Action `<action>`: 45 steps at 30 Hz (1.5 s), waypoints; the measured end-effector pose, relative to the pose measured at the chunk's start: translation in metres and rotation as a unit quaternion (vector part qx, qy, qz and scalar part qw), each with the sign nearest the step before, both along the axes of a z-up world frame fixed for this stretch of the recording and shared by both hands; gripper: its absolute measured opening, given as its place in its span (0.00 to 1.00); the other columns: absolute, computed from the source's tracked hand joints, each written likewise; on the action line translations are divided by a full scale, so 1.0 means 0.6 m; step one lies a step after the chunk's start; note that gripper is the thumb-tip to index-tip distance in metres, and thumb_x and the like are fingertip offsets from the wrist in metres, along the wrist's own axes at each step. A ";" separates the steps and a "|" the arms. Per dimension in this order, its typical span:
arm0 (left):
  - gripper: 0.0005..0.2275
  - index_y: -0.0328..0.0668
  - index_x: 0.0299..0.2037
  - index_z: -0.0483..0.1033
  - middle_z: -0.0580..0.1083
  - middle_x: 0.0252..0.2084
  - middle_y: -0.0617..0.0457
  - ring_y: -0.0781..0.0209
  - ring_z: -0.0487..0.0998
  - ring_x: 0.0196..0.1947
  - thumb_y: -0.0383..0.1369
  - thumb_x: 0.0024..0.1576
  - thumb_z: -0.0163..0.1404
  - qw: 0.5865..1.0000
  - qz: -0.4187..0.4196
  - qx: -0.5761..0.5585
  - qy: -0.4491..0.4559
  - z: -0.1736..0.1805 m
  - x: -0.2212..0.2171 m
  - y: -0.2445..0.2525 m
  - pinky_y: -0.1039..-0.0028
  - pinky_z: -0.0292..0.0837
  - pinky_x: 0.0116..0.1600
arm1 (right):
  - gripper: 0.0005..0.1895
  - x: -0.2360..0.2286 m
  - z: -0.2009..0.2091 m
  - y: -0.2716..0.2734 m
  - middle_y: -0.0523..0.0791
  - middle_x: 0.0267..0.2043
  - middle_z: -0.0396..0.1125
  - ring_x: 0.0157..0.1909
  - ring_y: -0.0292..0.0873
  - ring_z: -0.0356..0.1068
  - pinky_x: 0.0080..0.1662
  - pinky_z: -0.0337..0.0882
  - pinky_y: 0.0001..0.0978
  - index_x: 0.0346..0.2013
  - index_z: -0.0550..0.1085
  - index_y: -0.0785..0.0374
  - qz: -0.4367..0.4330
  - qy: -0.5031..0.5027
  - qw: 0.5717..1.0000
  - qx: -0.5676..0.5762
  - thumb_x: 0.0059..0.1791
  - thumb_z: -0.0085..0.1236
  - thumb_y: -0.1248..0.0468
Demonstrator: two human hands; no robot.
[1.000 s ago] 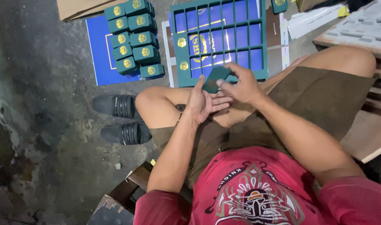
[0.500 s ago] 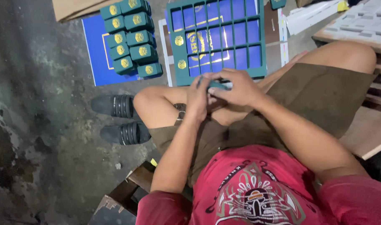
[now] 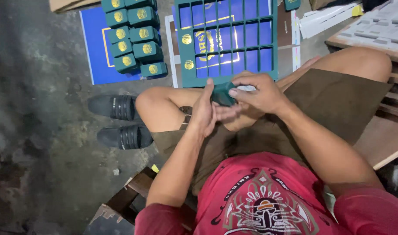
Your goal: The person sits on the floor and repeatedly picks up small green boxes from a blue tray, opens them to reveal a QR code, and places them into a larger green tray. The person handles the boxes one at a time, opening and closing them before arranging them in the tray.
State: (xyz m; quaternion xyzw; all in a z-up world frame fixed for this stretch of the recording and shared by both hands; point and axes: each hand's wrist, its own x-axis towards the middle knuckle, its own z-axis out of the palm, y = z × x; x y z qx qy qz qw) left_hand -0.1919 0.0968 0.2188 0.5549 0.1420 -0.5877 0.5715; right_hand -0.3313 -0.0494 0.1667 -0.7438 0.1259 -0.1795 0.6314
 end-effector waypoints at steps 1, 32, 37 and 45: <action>0.35 0.29 0.64 0.63 0.70 0.50 0.29 0.31 0.84 0.40 0.57 0.62 0.47 1.000 0.001 0.000 0.006 -0.020 -0.004 0.003 0.51 0.85 0.42 | 0.10 -0.011 0.006 -0.001 0.50 0.47 0.77 0.51 0.52 0.75 0.56 0.72 0.48 0.45 0.82 0.65 0.001 0.006 1.000 0.000 0.52 0.68 0.64; 0.20 0.45 0.21 0.67 0.62 0.12 0.51 0.70 0.57 0.07 0.48 0.60 0.49 0.988 -0.121 -0.067 0.071 -0.177 0.040 0.063 0.88 0.46 0.13 | 0.04 -0.050 -0.074 0.073 0.36 0.38 0.74 0.41 0.27 0.69 0.50 0.67 0.19 0.43 0.78 0.61 -0.059 0.142 0.913 0.379 0.57 0.56 0.67; 0.21 0.46 0.18 0.66 0.62 0.10 0.53 0.69 0.56 0.06 0.47 0.60 0.50 0.988 -0.109 -0.074 0.076 -0.150 0.044 0.058 0.86 0.46 0.13 | 0.04 -0.041 -0.066 0.074 0.38 0.38 0.75 0.44 0.30 0.71 0.52 0.69 0.22 0.41 0.78 0.61 -0.064 0.136 0.903 0.403 0.57 0.57 0.66; 0.19 0.46 0.19 0.67 0.62 0.08 0.52 0.70 0.55 0.04 0.47 0.57 0.51 0.989 -0.087 -0.082 0.083 -0.048 0.048 0.033 0.85 0.46 0.10 | 0.06 -0.043 -0.059 0.075 0.42 0.42 0.77 0.45 0.33 0.73 0.53 0.72 0.24 0.45 0.79 0.64 -0.064 0.118 0.894 0.426 0.58 0.55 0.66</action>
